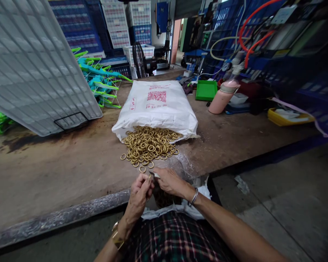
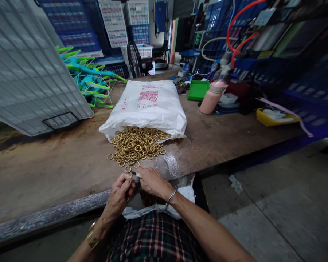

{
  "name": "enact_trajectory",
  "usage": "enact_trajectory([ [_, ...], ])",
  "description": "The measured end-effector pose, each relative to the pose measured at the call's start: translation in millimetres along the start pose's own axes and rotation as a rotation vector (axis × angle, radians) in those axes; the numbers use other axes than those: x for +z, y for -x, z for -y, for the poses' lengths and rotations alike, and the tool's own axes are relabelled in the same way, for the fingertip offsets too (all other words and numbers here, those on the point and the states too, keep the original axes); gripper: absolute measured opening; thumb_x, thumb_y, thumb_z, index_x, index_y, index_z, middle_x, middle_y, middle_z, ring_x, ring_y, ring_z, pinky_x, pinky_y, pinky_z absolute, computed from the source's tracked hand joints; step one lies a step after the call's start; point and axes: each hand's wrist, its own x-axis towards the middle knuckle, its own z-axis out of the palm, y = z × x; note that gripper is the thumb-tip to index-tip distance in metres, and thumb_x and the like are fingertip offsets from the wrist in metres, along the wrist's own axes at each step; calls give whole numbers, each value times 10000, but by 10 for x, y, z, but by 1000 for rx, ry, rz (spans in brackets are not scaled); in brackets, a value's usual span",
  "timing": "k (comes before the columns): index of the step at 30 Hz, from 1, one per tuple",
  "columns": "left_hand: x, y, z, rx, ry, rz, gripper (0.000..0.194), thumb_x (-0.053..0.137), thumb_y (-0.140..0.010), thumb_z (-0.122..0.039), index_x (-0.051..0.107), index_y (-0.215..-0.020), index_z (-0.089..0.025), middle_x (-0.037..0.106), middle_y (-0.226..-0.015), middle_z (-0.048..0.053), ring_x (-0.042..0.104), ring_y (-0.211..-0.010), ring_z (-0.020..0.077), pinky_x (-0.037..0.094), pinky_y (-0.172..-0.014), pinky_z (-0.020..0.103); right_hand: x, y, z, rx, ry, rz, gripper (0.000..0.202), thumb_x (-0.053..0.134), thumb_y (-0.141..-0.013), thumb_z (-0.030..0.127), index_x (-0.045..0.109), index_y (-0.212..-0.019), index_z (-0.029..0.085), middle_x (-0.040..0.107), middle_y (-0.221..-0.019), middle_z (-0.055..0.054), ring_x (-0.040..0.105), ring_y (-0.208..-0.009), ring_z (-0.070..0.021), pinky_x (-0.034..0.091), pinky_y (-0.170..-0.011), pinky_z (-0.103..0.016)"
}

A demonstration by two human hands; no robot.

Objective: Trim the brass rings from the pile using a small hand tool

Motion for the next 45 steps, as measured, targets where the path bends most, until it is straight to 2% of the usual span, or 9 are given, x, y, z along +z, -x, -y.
enact_trajectory([
  [5,104,185,-206,-67,213,107,315,643,-747,-437,513,-676,-160,534,-590,-31,341,-386,29,240,-369,172,19,-137,-2,131,148,-74,233,418,-800,131,543,-994,161,655,-798,-72,569,-677,-161,291,-579,-252],
  [12,-112,159,-260,-90,440,-105,266,673,-713,-366,506,-685,-162,584,-678,-12,351,-397,23,243,-347,146,214,-281,241,71,114,-143,239,469,-823,206,510,-1059,202,649,-963,-76,585,-819,-186,328,-653,-263],
  [17,-268,165,-249,-155,586,-146,296,701,-645,-307,595,-891,-180,550,-606,-29,366,-393,41,285,-355,153,232,-329,306,115,149,-140,221,469,-843,228,492,-1062,205,652,-922,-77,594,-787,-199,319,-633,-281],
  [25,-353,63,-254,-219,716,-240,208,737,-593,-245,564,-583,-131,612,-701,53,551,-597,120,358,-410,167,279,-287,274,87,108,-249,252,486,-803,226,498,-1055,218,575,-1050,-61,546,-820,-184,310,-645,-273],
  [31,-310,-13,-192,-113,458,-303,337,776,-576,-356,512,-621,-152,544,-598,-22,478,-484,74,302,-366,151,243,-338,187,58,-102,-288,237,477,-729,117,541,-940,203,602,-834,-14,515,-711,-142,297,-612,-247],
  [33,-279,-51,-157,-47,246,-349,345,745,-602,-419,513,-669,-172,501,-531,-55,408,-411,61,269,-346,155,196,-371,150,108,-278,-306,150,473,-729,131,553,-841,191,574,-719,8,489,-649,-124,303,-590,-232],
  [36,-232,-94,-124,93,-76,-396,293,706,-644,-374,589,-834,-184,456,-483,-82,372,-395,66,277,-376,167,120,-375,114,176,-629,-265,50,479,-693,158,514,-668,181,488,-592,45,438,-572,-94,308,-538,-203],
  [40,-151,-104,-141,250,-286,-307,250,675,-659,-246,681,-903,-189,551,-573,-33,472,-524,108,374,-517,202,57,-280,113,319,-1079,-100,63,486,-666,245,487,-695,189,402,-518,94,278,-390,-47,203,-400,-185],
  [45,-61,-101,-164,231,-309,-180,112,654,-694,-277,703,-760,-201,633,-655,8,538,-629,152,411,-601,232,36,-181,128,371,-1301,57,165,529,-660,317,464,-765,206,381,-506,120,184,-341,-26,113,-367,-181],
])
